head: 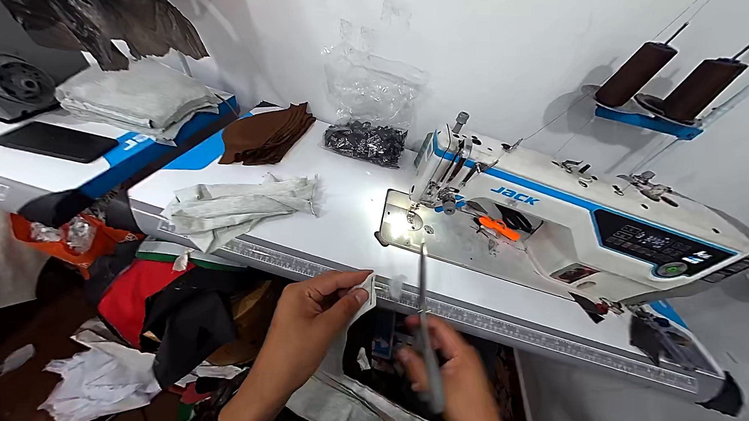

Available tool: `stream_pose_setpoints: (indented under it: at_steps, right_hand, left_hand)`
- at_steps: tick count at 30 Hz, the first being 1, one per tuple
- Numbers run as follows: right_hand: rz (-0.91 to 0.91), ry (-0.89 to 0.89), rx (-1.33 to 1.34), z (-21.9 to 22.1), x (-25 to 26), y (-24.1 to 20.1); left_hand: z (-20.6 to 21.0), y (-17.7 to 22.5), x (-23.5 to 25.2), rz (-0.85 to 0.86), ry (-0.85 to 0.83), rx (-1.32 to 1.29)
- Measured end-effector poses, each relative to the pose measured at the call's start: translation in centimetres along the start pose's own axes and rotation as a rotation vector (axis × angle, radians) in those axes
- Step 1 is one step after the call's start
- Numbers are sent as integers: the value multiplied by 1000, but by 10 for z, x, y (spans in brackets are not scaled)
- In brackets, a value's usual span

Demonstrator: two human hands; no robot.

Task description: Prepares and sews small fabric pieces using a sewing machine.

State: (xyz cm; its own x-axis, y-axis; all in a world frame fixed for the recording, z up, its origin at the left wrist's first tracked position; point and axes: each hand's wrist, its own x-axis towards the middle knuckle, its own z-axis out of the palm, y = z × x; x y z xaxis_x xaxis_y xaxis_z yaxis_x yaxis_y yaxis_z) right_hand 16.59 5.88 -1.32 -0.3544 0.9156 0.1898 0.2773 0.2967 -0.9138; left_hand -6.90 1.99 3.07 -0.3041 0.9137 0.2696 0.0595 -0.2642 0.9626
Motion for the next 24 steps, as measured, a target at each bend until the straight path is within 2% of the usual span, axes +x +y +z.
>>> stream_pose_setpoints:
  at_steps: [5, 8, 11, 14, 16, 18, 20, 21, 22, 24]
  right_hand:
    - [120, 176, -568, -116, 38, 32]
    - [176, 163, -829, -165, 57, 42]
    - [232, 86, -936, -184, 78, 49]
    - [164, 131, -1021, -186, 64, 46]
    - [111, 123, -932, -182, 33, 30]
    - [77, -61, -706, -178, -22, 28]
    - [115, -304, -423, -173, -80, 60]
    - [165, -365, -315, -166, -111, 84]
    - [215, -345, -253, -157, -138, 106]
    - [298, -190, -227, -136, -182, 138]
  left_hand:
    - [-72, 75, 35, 288, 165, 392]
    - [-97, 103, 85, 368, 145, 538]
    - [-105, 101, 149, 324, 51, 724]
    - [-102, 62, 186, 231, -74, 906]
    - [-100, 31, 172, 245, -243, 942]
    - [-91, -4, 128, 274, -538, 832]
    - [-75, -34, 61, 223, -840, 666]
    - [-72, -56, 31, 161, -946, 607]
    - [-69, -81, 4, 79, -1009, 561]
    - [-56, -121, -39, -26, -969, 515]
